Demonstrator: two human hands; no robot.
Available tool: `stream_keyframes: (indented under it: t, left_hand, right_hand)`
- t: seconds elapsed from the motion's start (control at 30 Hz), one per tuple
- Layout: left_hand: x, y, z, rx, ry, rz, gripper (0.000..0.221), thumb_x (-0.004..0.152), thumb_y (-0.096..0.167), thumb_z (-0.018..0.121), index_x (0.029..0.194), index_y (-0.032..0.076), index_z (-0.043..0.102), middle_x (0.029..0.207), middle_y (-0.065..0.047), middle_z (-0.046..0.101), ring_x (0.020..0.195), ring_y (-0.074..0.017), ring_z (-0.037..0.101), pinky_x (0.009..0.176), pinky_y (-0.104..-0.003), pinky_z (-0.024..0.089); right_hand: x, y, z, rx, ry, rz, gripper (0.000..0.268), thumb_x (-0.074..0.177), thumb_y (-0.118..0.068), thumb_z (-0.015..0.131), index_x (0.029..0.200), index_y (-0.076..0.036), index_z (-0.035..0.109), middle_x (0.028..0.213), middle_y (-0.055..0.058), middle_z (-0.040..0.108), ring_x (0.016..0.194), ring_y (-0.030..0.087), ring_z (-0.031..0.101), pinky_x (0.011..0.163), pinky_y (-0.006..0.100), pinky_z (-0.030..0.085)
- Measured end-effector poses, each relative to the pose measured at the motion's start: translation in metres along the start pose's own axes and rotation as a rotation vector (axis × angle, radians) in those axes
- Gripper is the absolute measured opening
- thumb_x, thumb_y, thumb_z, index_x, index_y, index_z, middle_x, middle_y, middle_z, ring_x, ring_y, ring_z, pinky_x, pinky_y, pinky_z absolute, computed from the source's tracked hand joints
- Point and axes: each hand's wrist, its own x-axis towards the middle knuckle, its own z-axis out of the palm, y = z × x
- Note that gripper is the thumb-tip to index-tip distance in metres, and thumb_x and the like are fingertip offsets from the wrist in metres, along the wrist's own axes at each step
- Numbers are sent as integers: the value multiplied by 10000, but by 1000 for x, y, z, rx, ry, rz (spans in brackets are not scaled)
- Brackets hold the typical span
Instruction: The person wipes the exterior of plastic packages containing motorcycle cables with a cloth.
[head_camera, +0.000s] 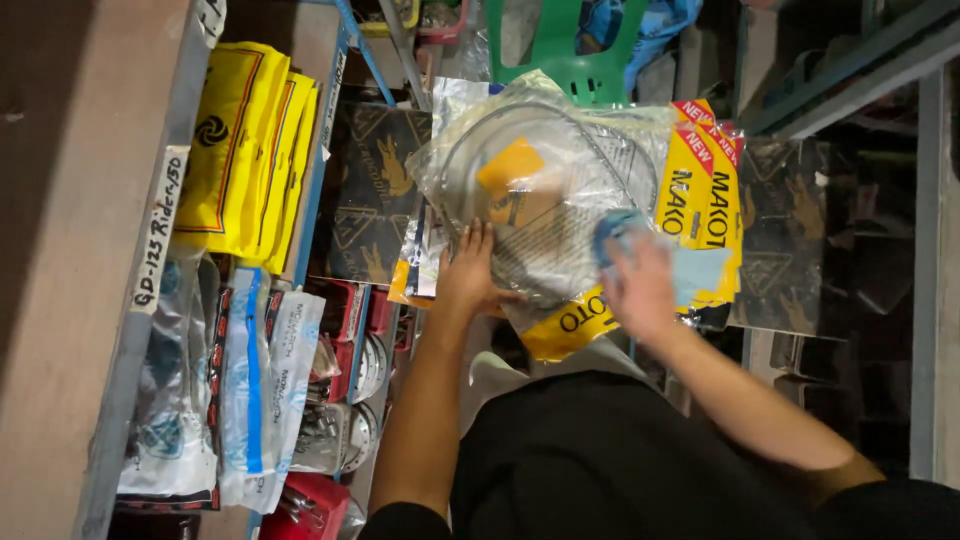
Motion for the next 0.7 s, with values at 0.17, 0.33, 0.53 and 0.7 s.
stream_keyframes:
  t: [0.17, 0.33, 0.53, 0.7]
  left_hand:
    - [4, -7, 13, 25, 5, -3, 1314, 676, 549, 855, 1650, 126, 80, 1728, -119, 83, 1590, -277, 116, 1194, -681, 212]
    - [16, -17, 21, 70, -42, -17, 1211, 766, 328, 857, 1653, 123, 58, 1731, -121, 67, 1591, -297, 102, 1188, -657, 252]
    - [-6, -1, -5, -12, -46, -42, 1235, 753, 477, 865, 1653, 173, 77, 1736, -92, 50, 1592, -267, 91, 1208, -644, 222]
    - [-7, 23, -4, -155, 138, -133, 1046, 816, 694, 679, 1609, 131, 293, 1668, -154, 299, 1554, -350, 252, 1158, -725, 231]
  right_hand:
    - [-37, -86, 25, 268, -20, -344, 422, 878, -272, 608, 1297, -232, 579, 1548, 158, 490, 1382, 387, 510, 1100, 543, 375]
    - [-25, -67, 55, 170, 25, -593, 328, 748, -427, 720, 1014, -235, 711, 1496, 181, 555, 1351, 417, 547, 1003, 620, 421]
    - [64, -41, 2, 119, -142, -191, 335, 928, -288, 595, 1183, -86, 678, 1499, 167, 544, 1407, 372, 495, 1116, 513, 392]
    - [133, 12, 49, -50, -27, -146, 398, 961, -269, 635, 1279, -32, 670, 1586, 155, 483, 1475, 445, 382, 1088, 563, 381]
